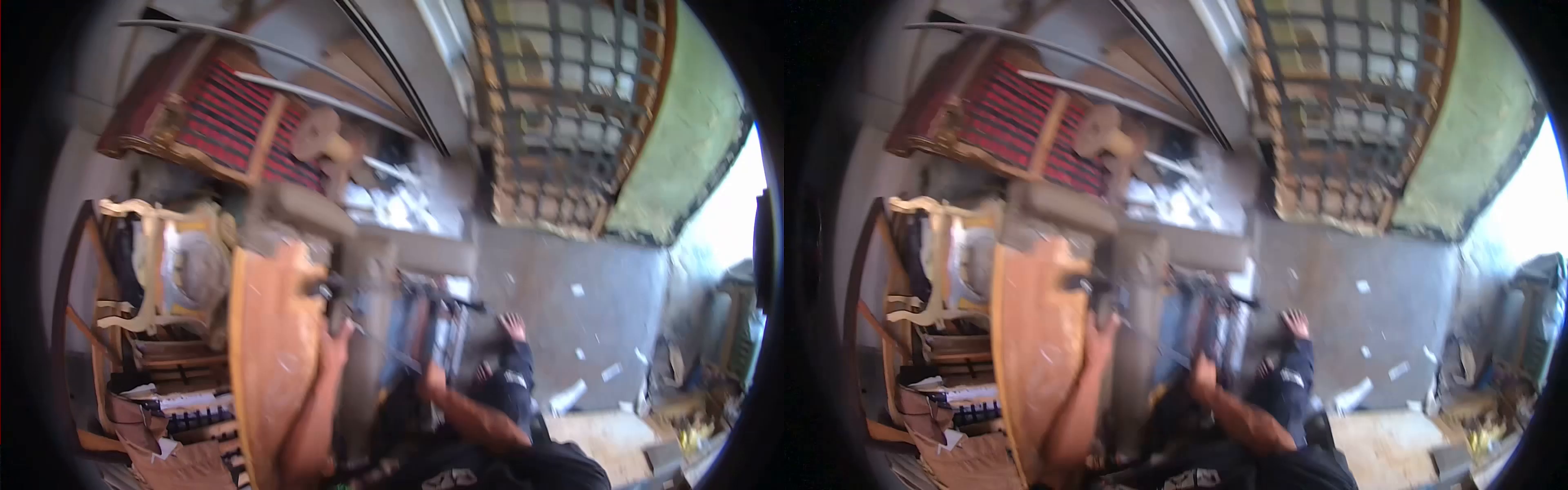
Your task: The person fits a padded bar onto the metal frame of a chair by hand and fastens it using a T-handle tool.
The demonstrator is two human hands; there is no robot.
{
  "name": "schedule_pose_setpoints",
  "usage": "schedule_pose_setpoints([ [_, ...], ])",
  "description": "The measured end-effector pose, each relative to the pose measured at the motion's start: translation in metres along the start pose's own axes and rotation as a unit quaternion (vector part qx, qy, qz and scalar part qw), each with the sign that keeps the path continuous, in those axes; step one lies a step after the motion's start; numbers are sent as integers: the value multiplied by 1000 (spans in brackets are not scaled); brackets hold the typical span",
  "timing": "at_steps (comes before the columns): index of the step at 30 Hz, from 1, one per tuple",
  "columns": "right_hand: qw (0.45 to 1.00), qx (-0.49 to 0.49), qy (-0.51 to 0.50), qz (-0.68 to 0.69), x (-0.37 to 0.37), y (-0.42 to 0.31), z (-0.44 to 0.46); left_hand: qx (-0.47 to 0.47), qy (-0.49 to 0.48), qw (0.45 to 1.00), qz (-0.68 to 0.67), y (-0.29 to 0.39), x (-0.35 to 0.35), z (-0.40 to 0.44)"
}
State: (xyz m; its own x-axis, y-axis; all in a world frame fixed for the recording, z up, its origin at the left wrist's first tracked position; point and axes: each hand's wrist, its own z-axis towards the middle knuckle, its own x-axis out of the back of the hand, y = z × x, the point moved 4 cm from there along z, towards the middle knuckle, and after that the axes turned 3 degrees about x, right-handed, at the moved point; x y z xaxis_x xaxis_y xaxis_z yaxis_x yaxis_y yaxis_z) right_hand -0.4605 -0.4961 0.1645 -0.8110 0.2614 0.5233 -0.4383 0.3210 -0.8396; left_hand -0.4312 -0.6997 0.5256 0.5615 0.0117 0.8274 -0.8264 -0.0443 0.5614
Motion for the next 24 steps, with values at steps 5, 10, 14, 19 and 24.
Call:
schedule_pose_setpoints([
  [5, 641, -514, -98, 561, 172, -107, 56, 28, -30, 998, 43, 13, 13, 22],
  [10, 707, -331, -254, 571, 234, -106, 61, -2, 7, 998, 60, -6, 10, 20],
  [14, 912, -136, -209, 324, 306, -137, 79, 35, -6, 999, -2, 8, 11, 14],
  [19, 945, -50, -146, 289, 321, -156, 81, 1, 9, 1000, 18, 1, 7, 14],
  [24, 957, 58, -125, 256, 314, -145, 82, -15, 19, 993, 111, -14, 2, 20],
])
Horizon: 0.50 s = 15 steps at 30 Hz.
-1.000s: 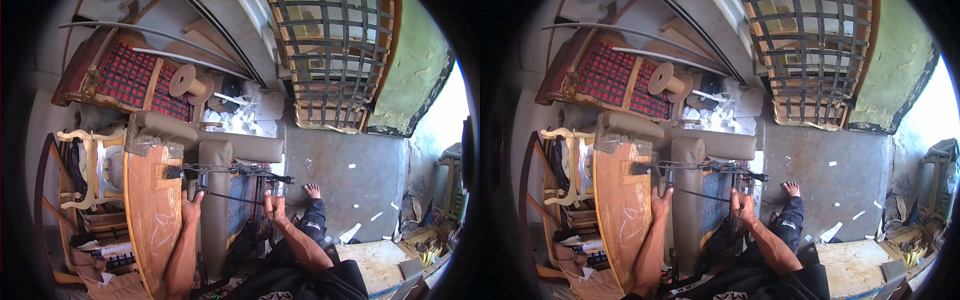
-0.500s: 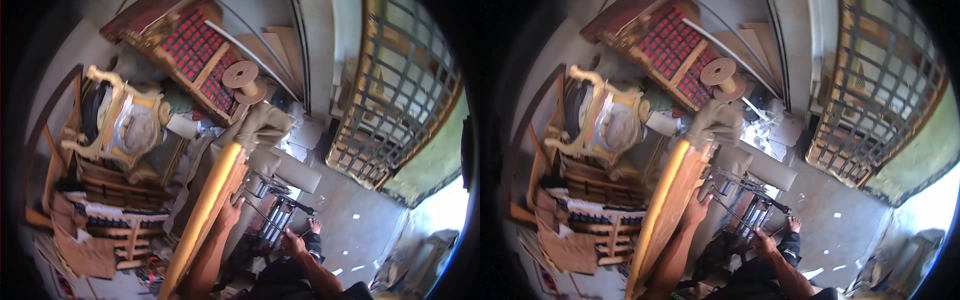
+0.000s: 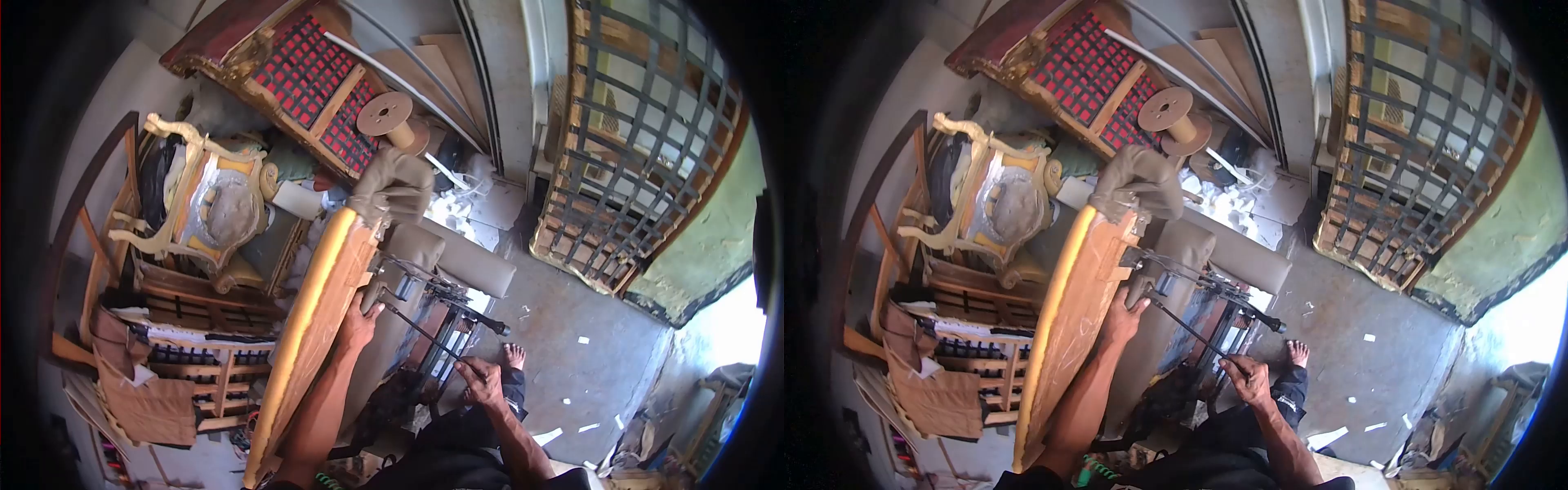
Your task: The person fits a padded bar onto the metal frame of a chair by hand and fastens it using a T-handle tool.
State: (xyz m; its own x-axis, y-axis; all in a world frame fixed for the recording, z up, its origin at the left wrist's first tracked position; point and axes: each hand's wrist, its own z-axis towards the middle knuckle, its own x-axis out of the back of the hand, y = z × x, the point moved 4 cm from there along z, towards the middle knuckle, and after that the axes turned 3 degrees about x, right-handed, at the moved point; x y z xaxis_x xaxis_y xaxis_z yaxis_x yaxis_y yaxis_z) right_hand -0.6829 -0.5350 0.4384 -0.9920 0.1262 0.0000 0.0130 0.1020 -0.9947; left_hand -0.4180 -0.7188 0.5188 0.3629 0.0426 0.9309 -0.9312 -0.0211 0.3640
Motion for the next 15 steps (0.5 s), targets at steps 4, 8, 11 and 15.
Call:
schedule_pose_setpoints([
  [4, 992, 119, 24, -46, 1, -9, 6, 7, -36, 998, -54, 2, 4, 1],
  [8, 931, 281, 25, -232, 4, -1, 20, 13, -56, 997, -51, 17, 12, 2],
  [11, 926, 290, 37, -238, 8, -1, 30, 29, -65, 997, -21, 13, 9, 2],
  [15, 983, 136, 121, -39, -4, 31, 34, 54, -56, 997, 18, 14, 10, 2],
])
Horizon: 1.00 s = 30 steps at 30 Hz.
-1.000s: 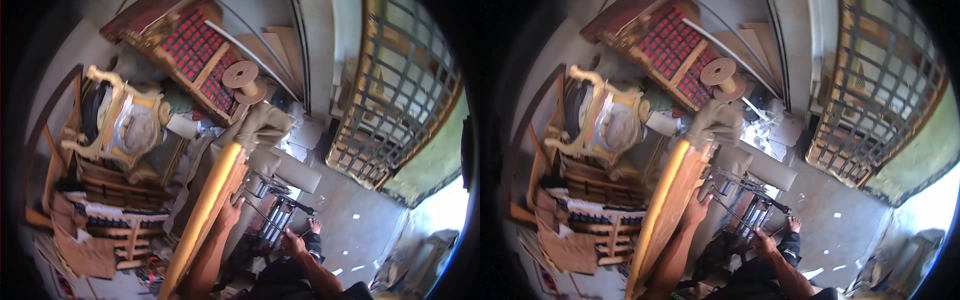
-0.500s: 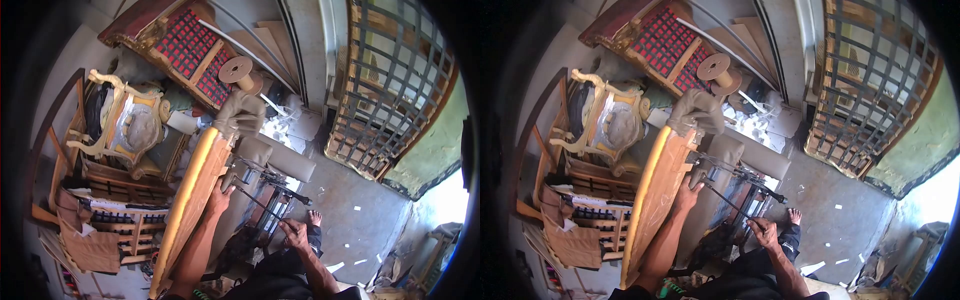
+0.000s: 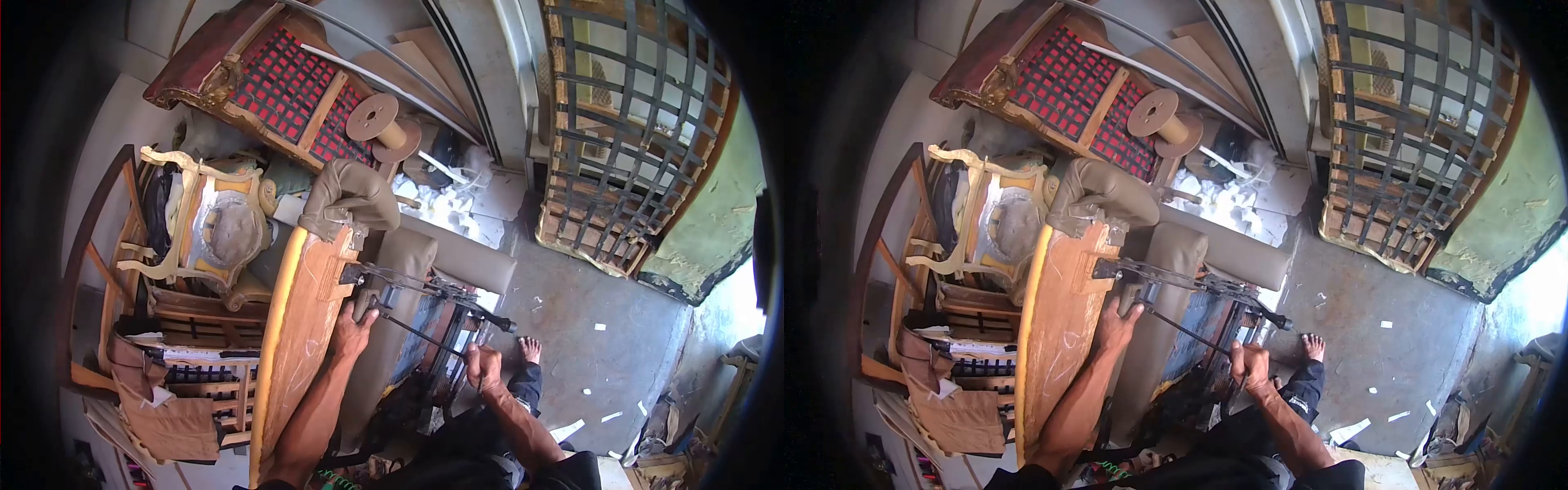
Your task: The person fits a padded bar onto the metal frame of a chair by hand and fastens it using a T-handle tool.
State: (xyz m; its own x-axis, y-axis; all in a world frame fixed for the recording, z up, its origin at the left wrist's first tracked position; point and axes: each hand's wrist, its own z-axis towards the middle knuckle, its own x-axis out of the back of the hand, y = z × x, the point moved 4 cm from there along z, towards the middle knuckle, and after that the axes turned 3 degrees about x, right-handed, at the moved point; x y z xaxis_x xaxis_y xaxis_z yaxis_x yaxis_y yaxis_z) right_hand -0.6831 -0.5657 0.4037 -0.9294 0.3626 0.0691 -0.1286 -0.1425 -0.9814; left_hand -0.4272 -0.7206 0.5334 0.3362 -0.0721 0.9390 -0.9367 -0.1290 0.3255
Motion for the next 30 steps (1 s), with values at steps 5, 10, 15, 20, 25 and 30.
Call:
schedule_pose_setpoints([
  [5, 996, -82, 16, 21, -4, 4, -5, -7, 16, 1000, -24, 4, 1, 1],
  [10, 983, -174, 54, 34, -24, 54, -29, -36, 51, 996, -62, -13, -11, 6],
  [15, 988, -141, 55, 27, -9, 17, -6, -53, 26, 997, -47, 2, -3, 4],
  [20, 983, -111, -143, -19, 35, -69, -16, -165, 131, 977, -27, 19, 30, -88],
  [25, 971, -172, -160, 46, 26, -72, -126, -143, 39, 984, -103, -24, 46, -242],
  [30, 946, -227, -217, 76, -10, -102, -197, -59, 102, 992, -47, -74, 53, -281],
])
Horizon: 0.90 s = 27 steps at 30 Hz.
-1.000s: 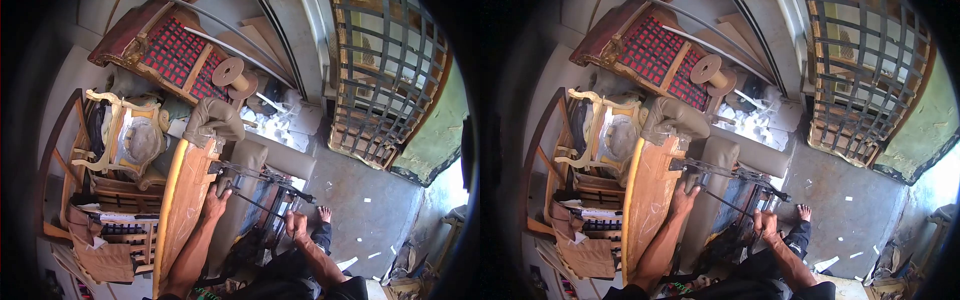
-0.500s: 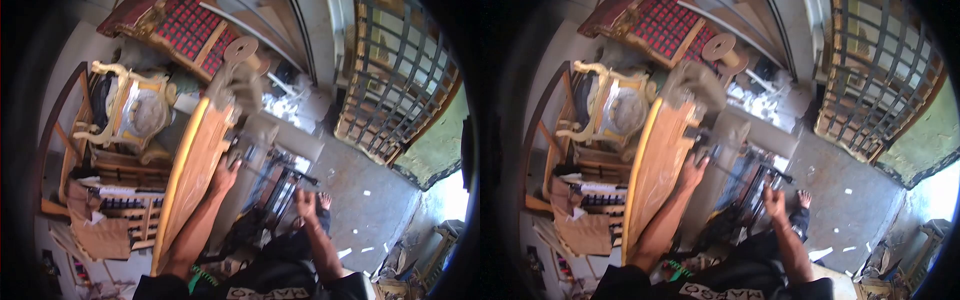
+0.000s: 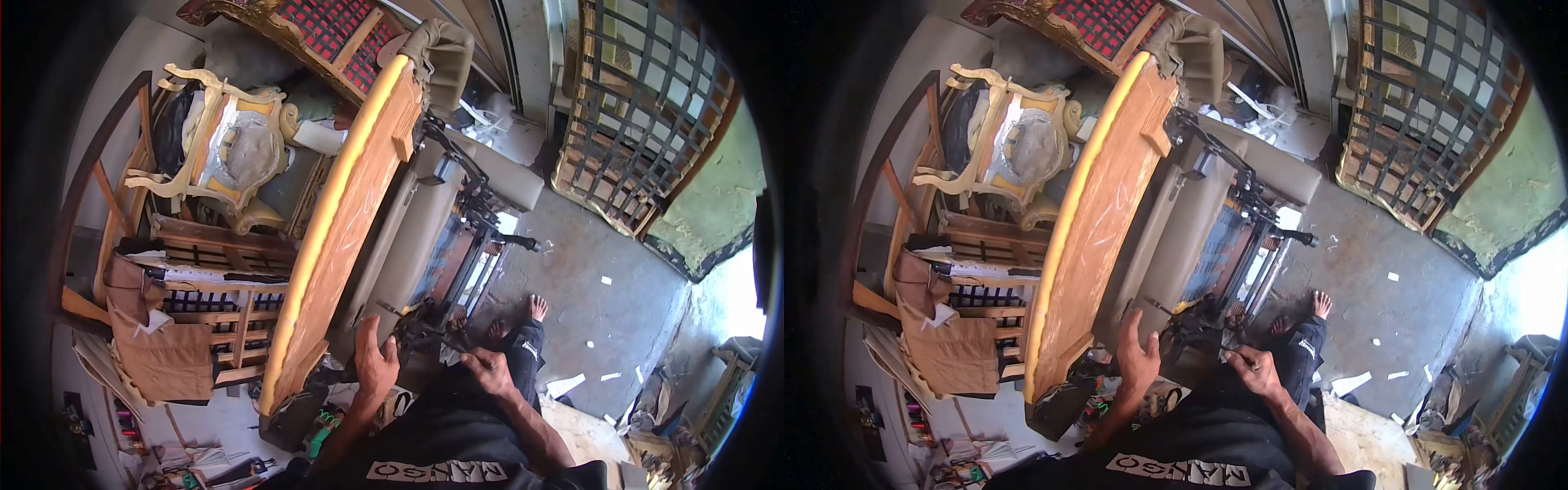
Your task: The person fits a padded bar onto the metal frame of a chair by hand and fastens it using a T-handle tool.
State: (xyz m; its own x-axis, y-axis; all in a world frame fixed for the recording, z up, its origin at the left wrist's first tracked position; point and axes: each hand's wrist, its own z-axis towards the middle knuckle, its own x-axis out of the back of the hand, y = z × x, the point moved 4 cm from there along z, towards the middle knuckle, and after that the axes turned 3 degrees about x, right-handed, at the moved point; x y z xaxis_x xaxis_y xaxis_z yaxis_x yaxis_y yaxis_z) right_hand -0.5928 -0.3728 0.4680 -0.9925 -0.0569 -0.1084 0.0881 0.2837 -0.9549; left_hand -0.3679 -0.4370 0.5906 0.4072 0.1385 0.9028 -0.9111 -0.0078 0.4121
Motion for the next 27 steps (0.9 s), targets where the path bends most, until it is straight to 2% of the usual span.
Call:
schedule_pose_setpoints([
  [2, 999, 2, -32, -20, -15, 5, -8, -74, -21, 997, -20, 7, 13, 7],
  [4, 999, 49, -18, -16, -26, 21, -14, -42, -158, 970, -179, 3, 24, 0],
  [6, 998, 68, -13, -2, -28, 22, -22, -2, -263, 948, -178, -7, 31, -26],
  [7, 998, 69, -12, -2, -27, 17, -23, -3, -264, 948, -179, -11, 34, -38],
  [9, 997, 64, -28, -30, -26, 7, -26, 63, -318, 926, -196, -22, 34, -65],
  [12, 995, 93, -15, -35, -37, 10, -22, 95, -279, 929, -224, -52, 20, -96],
  [13, 994, 91, -17, -53, -43, 12, -19, 150, -296, 908, -255, -60, 10, -101],
  [14, 994, 89, -17, -52, -46, 13, -20, 152, -297, 908, -254, -63, 2, -107],
  [16, 989, 128, -11, -78, -51, 7, -18, 241, -257, 864, -359, -49, -12, -98],
  [18, 988, 130, -1, -82, -51, 6, -22, 252, -259, 852, -378, -58, -39, -90],
  [20, 980, 168, 24, -104, -49, 2, -30, 342, -205, 787, -472, -61, -57, -86],
  [21, 980, 157, 20, -116, -49, 5, -32, 344, -199, 786, -474, -60, -62, -87],
  [23, 981, 157, 20, -115, -52, 10, -32, 356, -206, 707, -575, -53, -77, -80],
  [27, 983, 133, 29, -128, -55, 11, -30, 352, -178, 701, -595, -55, -88, -67],
])
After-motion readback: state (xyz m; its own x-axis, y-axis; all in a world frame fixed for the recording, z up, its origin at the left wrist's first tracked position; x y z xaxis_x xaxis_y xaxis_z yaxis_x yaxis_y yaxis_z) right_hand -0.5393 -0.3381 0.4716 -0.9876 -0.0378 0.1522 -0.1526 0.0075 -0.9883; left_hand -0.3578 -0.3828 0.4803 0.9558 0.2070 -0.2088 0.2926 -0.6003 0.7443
